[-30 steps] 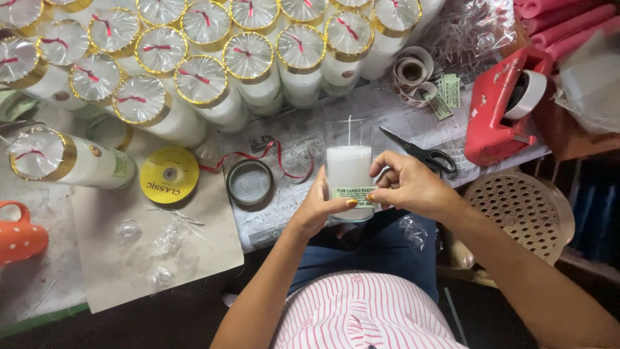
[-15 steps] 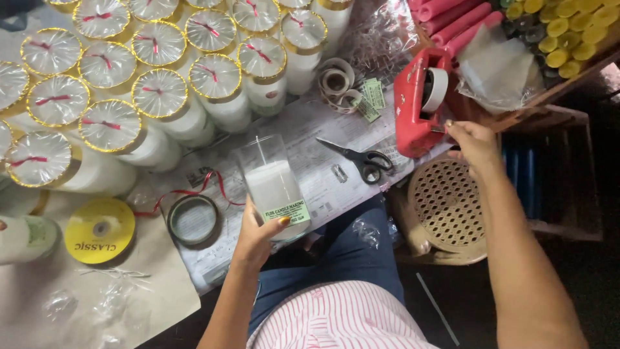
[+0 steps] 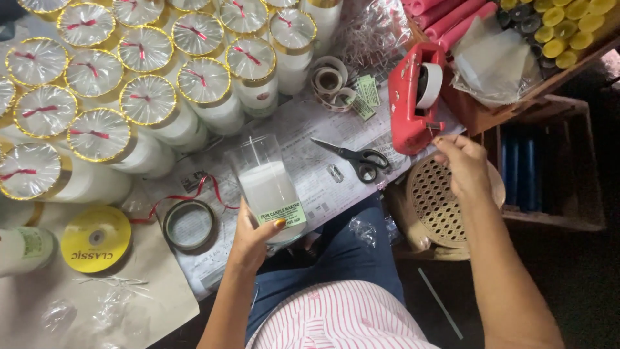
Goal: Applying decorative gold trim to the rims of candle jars and cutting the excess with scissors.
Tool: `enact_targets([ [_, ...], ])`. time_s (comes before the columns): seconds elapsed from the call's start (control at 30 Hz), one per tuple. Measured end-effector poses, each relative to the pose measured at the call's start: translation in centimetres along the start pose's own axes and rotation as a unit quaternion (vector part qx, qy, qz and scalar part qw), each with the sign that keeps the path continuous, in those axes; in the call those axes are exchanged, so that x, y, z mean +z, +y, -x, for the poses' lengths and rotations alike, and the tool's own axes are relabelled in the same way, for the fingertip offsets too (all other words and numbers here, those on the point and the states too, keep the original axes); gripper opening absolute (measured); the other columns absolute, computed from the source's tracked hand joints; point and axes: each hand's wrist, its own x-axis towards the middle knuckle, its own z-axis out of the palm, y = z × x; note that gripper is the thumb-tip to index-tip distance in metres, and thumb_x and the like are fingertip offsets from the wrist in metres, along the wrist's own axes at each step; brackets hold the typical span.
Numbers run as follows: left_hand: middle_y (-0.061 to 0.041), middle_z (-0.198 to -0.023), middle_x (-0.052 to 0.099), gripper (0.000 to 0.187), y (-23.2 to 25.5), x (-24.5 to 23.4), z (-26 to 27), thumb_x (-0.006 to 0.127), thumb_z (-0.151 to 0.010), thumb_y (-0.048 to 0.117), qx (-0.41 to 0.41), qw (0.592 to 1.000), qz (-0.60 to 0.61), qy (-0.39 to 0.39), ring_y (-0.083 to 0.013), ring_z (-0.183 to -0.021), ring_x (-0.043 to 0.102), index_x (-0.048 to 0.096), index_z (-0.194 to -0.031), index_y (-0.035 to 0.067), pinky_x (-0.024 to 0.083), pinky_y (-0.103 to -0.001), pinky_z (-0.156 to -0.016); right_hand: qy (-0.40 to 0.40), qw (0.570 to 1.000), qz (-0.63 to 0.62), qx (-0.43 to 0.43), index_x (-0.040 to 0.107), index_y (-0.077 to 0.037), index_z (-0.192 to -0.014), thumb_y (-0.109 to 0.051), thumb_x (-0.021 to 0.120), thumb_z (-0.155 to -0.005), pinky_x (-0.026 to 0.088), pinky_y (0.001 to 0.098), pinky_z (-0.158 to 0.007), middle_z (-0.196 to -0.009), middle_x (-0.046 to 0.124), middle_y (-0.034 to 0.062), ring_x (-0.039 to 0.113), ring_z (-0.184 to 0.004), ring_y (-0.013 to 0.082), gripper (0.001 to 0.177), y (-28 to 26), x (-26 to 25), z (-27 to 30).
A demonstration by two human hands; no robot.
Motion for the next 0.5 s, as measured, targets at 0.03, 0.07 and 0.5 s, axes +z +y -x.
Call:
enact_targets([
  [0.03,-0.011,-0.105,0.065,0.081,0.0,-0.1,0.0,0.093,-0.058,0.02,-0.004,1.0,0.003,-0.003,-0.0203,-0.1,0.061,0.048,-0.125,0.015,0.056,-0.045,-0.087,-0.013,0.997,-0.052,0.06,0.071,-0.011,-0.106,-0.022,0.082,-0.09,0.064,0.0274,-0.078,-0.091,0.069,0.0027,0.072,-0.081,0.0129,0.022,1.5,-0.1,0.1],
  [0.07,-0.011,-0.105,0.065,0.081,0.0,0.1,-0.2,0.093,-0.058,0.02,-0.006,1.0,0.003,-0.002,-0.0203,-0.1,0.061,0.048,-0.125,0.015,0.056,-0.045,-0.087,-0.013,0.997,-0.051,0.062,0.071,-0.011,-0.106,-0.022,0.082,-0.09,0.064,0.0274,-0.078,-0.091,0.069,0.0027,0.072,-0.081,0.0129,0.022,1.5,0.0,0.3],
  [0.5,-0.006,-0.106,0.066,0.081,-1.1,0.7,-0.2,0.094,-0.06,0.014,0.036,0.999,0.03,0.001,-0.0178,-0.101,0.063,0.049,-0.127,0.015,0.055,-0.04,-0.091,-0.52,0.849,0.065,-0.064,0.077,-0.003,-0.087,-0.015,0.07,-0.093,0.062,0.0357,-0.069,-0.078,0.073,0.0099,0.07,-0.079,0.0181,0.015,-14.4,7.5,11.8],
])
